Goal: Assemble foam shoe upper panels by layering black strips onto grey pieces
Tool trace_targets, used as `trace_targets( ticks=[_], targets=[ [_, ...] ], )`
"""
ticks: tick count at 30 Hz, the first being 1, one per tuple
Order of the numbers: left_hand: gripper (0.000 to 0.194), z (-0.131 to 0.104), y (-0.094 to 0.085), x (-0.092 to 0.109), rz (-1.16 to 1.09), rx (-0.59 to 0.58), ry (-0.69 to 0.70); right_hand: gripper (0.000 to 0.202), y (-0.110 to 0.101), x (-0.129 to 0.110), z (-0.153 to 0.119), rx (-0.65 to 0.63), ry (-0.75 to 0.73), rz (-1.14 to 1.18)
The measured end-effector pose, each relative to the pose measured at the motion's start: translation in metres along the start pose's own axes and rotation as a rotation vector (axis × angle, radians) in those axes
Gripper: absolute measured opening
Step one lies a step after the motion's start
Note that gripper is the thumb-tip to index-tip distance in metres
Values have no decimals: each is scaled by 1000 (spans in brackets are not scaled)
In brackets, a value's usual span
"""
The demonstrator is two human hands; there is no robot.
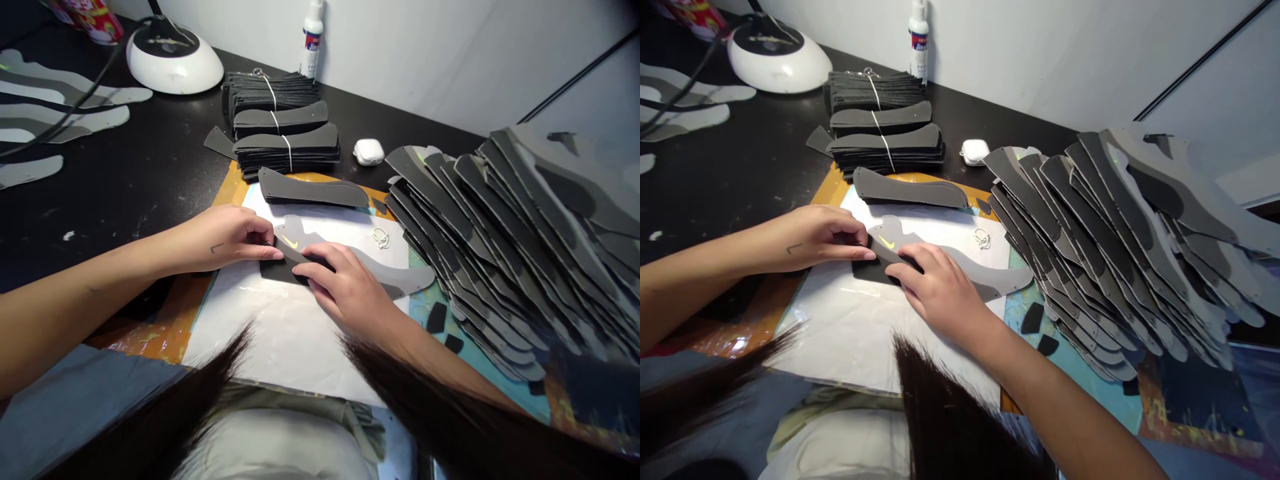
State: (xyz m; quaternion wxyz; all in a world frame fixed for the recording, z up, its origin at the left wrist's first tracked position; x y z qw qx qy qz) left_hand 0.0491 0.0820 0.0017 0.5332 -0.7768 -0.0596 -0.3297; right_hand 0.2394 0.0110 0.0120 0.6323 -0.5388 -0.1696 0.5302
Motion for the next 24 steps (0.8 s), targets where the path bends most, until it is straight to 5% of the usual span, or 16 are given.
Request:
trace_targets(
  ticks=[24],
  targets=[
    [45,2,4,3,20,96,100,29,-1,0,1,5,-12,-4]
  ],
)
Point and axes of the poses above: each hand's wrist, its own z-axis towards the middle knuckle, its own y-axis out of the palm, x = y × z, the point moved 7 cm from there along z, towards the middle knuckle, and after that the axes turned 14 degrees about -y, right-handed, at the moved point
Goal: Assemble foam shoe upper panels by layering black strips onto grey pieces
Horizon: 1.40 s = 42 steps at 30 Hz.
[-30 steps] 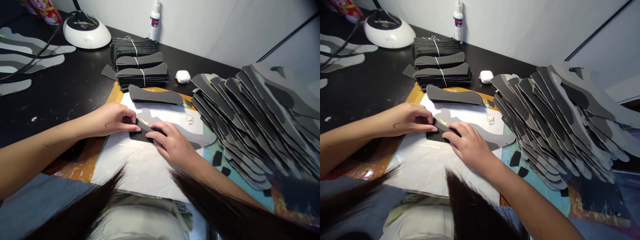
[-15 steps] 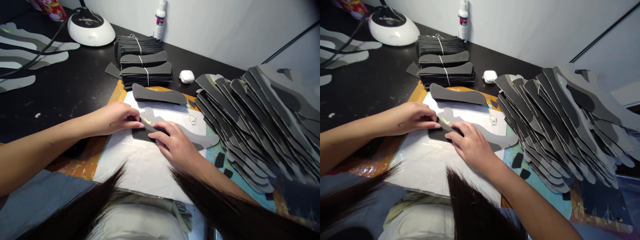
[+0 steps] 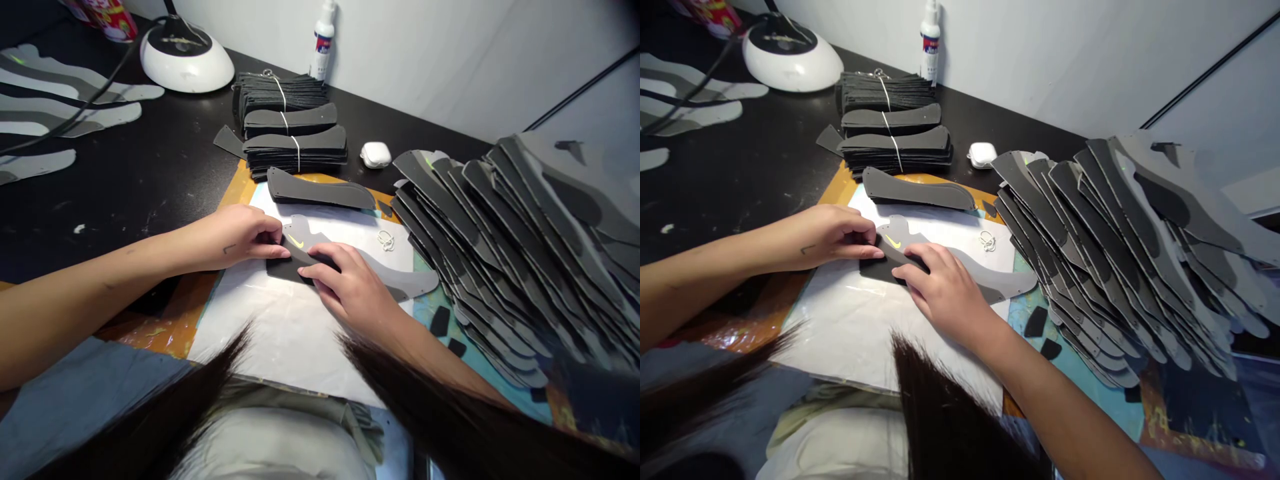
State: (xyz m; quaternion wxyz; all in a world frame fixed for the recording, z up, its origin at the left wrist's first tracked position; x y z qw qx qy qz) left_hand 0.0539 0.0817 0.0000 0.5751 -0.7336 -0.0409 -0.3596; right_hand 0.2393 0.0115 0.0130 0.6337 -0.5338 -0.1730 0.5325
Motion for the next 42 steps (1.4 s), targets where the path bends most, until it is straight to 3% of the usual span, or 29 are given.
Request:
trace_targets(
  ticks=[18,28,34,38,40,42],
  targets=[
    [44,0,3,-4,16,19,-31,35,1,-1,-1,-76,19,33],
    [47,-3,-19,14,-86,-5,-112,42,5,-4,-1,-110,-23,-55],
    [35,1,-24,4,-219,-10,-137,43,7,-3,-1,-126,-25,-39],
    [34,2,-24,2,-204,-31,-173,55,-2,3,-1,-20,70,-116],
    [38,2,-28,2,-117,19,-188,74,-13,11,-4,71,180,-212],
    [41,1,-31,3,-37,78,-180,84,-19,21,-8,85,269,-255]
  ],
)
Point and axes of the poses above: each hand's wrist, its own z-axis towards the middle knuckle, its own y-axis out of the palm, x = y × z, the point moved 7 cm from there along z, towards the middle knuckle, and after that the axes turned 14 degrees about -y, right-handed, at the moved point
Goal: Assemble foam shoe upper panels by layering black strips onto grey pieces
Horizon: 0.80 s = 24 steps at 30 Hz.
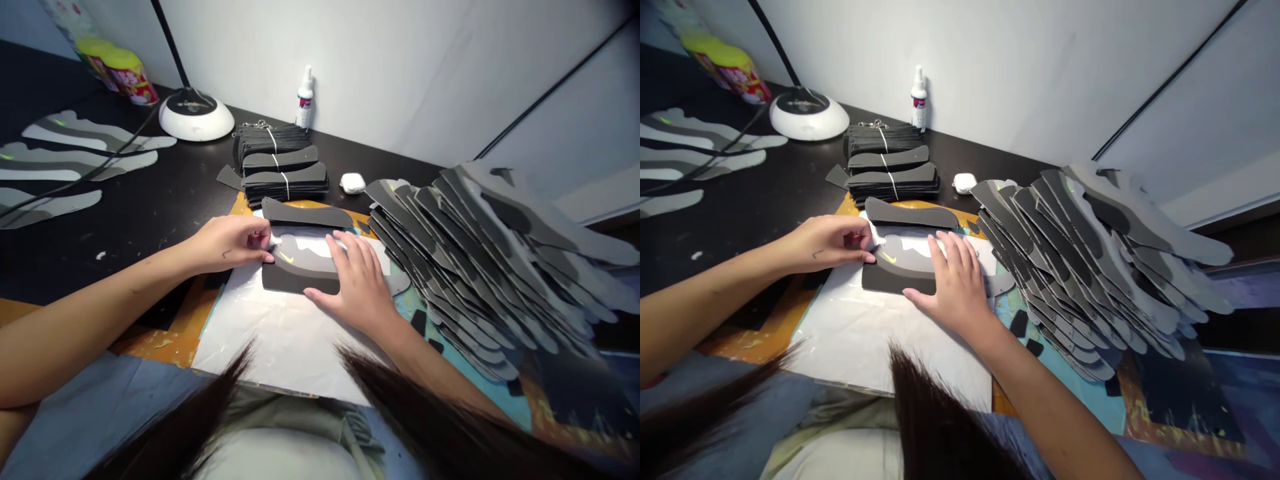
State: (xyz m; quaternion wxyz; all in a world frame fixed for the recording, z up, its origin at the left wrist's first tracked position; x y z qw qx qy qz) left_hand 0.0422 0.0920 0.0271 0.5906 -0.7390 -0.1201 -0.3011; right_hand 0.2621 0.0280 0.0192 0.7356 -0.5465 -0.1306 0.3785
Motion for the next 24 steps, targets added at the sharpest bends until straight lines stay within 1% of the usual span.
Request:
trace_targets(
  ticks=[1,3,6,8,10,13,15,17,19,20,22,24],
  targets=[
    [42,0,-1,1,17,23,17,81,0,4,0,-21,21,5],
    [44,0,-2,1,4,53,50,66,0,8,2,-57,25,52],
    [48,3,-8,-6,-36,134,25,51,-3,10,7,-49,23,154],
    [51,5,-15,-9,-27,219,10,49,-4,10,8,-36,49,201],
    [54,4,-20,-8,-9,264,40,50,-3,10,9,-24,77,224],
    [55,5,-19,0,-2,228,113,54,-5,8,9,-3,61,219],
    [51,4,-15,7,-5,186,170,57,-6,4,10,-24,2,208],
    [46,2,-12,15,-27,145,235,68,-6,0,10,-70,-76,195],
    [46,-2,-11,22,-68,112,292,76,-7,-2,9,-102,-144,177],
    [48,-4,-12,23,-95,104,313,76,-8,-3,9,-102,-168,163],
    [53,-10,-16,24,-157,105,340,65,-11,-3,8,-74,-201,124],
    [57,-15,-21,23,-225,122,354,47,-18,-3,6,-5,-213,72]
  ],
)
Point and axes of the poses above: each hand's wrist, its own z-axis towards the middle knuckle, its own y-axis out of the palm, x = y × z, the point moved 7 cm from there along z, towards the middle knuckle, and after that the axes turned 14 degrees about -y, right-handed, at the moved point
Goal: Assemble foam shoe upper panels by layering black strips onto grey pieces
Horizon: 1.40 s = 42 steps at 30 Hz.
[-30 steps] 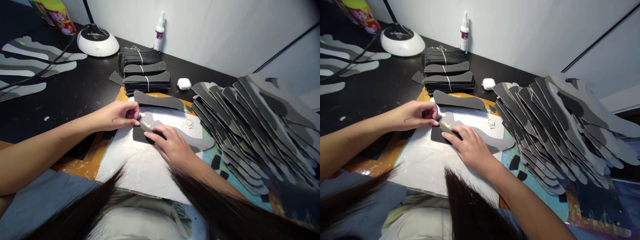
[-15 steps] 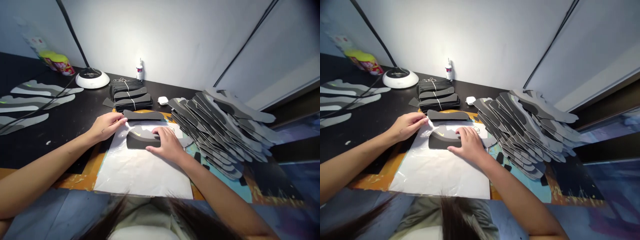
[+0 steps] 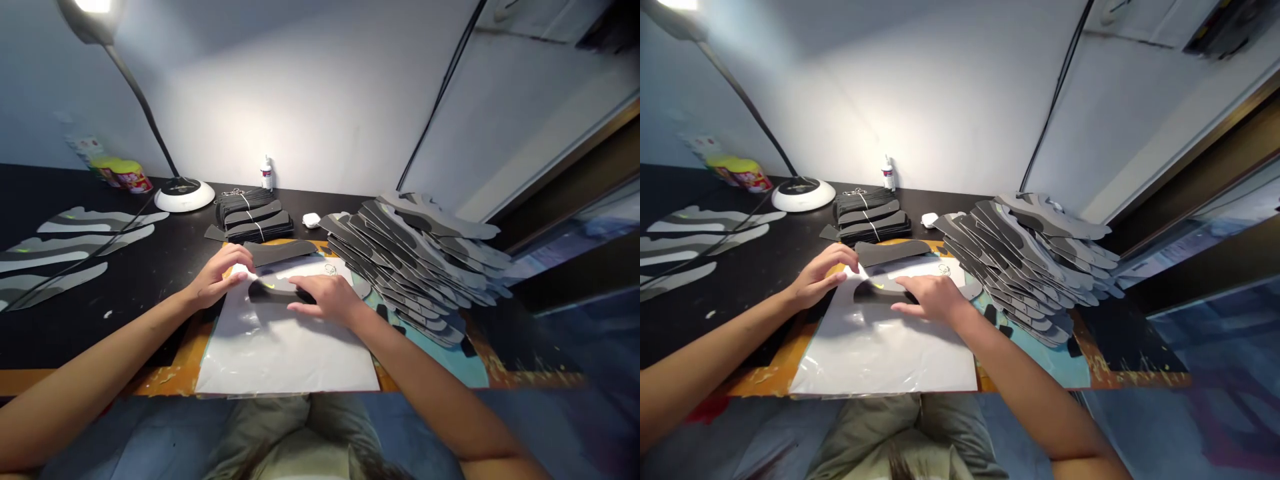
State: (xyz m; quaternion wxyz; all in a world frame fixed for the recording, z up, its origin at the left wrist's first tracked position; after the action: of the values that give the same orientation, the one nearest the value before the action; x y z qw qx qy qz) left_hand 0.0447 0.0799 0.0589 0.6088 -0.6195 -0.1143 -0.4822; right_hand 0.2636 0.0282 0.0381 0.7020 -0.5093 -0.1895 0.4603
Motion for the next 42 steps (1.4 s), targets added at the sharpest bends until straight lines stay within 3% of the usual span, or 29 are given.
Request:
trace_targets(
  ticks=[4,8,12,14,17,20,24,30,37,42],
  targets=[
    [64,-4,1,3,-117,10,21,34,-19,0,-4,224,8,-26],
    [52,-6,9,4,-194,65,-14,33,-28,1,-3,332,62,116],
    [36,-12,10,4,-324,143,-52,33,-24,-11,2,281,27,75],
    [37,-14,9,2,-390,177,-52,38,-21,-17,4,237,0,18],
    [53,-13,5,-1,-471,243,-23,18,-23,-15,3,243,80,8],
    [60,-12,4,-3,-515,291,1,17,-33,-10,1,307,198,180],
    [33,-16,7,1,-556,301,5,18,-44,-12,3,303,281,481],
    [28,-26,6,8,-583,307,-36,26,-36,-4,-1,242,424,767],
    [45,-25,6,5,-579,313,-124,29,-35,-1,0,214,415,658],
    [43,-23,-5,-3,-634,459,-175,25,-48,-4,1,186,310,470]
  ],
)
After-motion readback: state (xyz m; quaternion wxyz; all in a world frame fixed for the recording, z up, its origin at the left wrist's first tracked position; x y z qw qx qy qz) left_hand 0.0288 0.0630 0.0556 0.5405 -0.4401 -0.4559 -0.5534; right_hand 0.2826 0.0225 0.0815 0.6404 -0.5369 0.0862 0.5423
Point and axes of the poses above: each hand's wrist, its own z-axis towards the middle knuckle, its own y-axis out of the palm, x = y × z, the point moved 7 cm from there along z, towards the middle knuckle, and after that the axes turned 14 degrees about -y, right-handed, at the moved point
